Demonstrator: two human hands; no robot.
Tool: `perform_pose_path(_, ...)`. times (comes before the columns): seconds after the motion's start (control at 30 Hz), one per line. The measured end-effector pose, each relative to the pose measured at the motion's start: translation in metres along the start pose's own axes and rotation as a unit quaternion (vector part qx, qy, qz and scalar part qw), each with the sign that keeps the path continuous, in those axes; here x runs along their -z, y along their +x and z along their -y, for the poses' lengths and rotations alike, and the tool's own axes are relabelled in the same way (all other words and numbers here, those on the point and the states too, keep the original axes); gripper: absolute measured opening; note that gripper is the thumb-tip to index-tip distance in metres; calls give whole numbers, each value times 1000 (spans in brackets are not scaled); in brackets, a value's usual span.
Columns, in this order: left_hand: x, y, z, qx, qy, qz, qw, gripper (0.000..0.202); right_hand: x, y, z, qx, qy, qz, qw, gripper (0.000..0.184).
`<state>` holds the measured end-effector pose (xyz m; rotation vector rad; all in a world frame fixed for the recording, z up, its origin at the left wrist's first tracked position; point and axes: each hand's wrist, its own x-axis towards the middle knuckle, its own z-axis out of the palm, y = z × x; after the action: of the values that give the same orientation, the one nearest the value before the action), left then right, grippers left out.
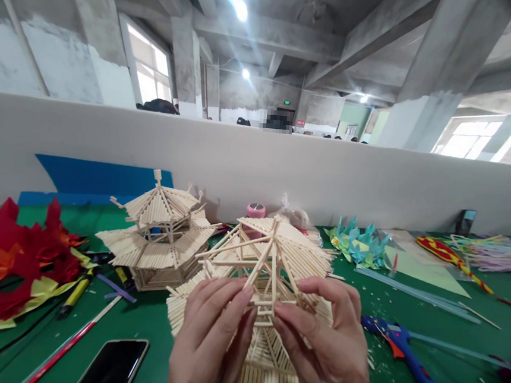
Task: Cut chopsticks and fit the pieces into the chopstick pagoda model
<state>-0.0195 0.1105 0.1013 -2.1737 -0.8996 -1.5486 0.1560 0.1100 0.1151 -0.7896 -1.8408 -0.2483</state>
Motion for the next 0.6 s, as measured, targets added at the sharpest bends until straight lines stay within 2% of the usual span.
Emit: perform_pose_path(0.6,0,3,-2,1,3,-10,1000,31,-1,6,3,10,2,1,1000,20)
